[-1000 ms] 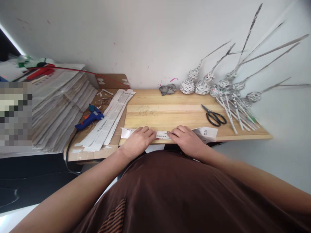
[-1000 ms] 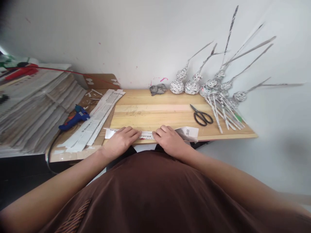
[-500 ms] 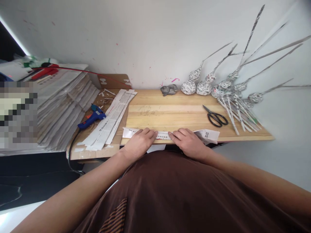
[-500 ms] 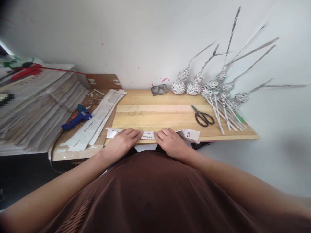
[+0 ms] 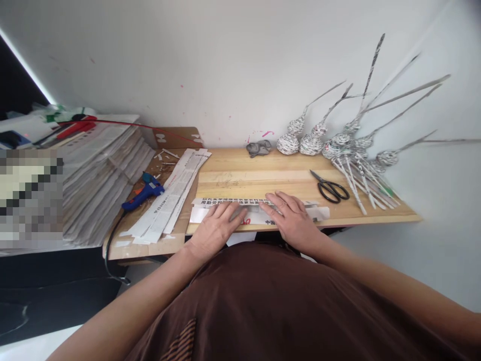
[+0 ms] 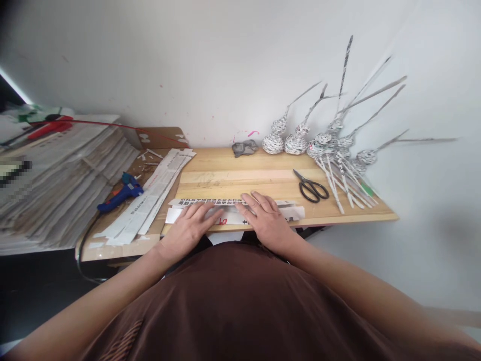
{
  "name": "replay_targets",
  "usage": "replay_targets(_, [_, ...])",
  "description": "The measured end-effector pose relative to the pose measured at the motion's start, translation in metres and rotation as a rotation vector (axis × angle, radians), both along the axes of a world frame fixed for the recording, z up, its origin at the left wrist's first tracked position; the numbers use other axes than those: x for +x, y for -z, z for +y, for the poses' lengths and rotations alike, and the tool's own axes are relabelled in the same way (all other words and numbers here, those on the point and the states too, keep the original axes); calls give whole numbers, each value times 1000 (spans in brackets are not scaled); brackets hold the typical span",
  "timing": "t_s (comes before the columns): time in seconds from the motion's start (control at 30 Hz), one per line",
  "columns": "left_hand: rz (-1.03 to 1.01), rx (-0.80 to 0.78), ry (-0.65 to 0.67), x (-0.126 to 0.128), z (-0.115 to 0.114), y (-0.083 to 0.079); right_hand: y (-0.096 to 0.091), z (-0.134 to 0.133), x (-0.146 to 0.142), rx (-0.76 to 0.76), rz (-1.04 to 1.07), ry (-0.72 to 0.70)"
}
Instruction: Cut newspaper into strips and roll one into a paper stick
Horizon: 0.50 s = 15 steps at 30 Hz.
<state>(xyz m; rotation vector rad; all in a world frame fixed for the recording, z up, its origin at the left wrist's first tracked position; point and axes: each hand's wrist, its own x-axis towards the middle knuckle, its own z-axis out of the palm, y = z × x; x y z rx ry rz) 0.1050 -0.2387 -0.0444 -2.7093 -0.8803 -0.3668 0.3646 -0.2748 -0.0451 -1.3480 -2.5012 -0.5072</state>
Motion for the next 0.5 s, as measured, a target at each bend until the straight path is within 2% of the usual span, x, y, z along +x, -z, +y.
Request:
replay_targets(0.13, [-1,-126,82,-3,3,3,6,2,3,-98,48,-92])
replay_targets(0.27, [-62,-203,38,3,-2,6,10,3,3,-115,88,-112])
replay_targets(0.37, [-158,-207,-18,9,-8,13,14,3,3,-132,124,-100])
replay_targets(0.5, [-223,-169,-15,14,-13,22,20,2,6,-134,174,-102])
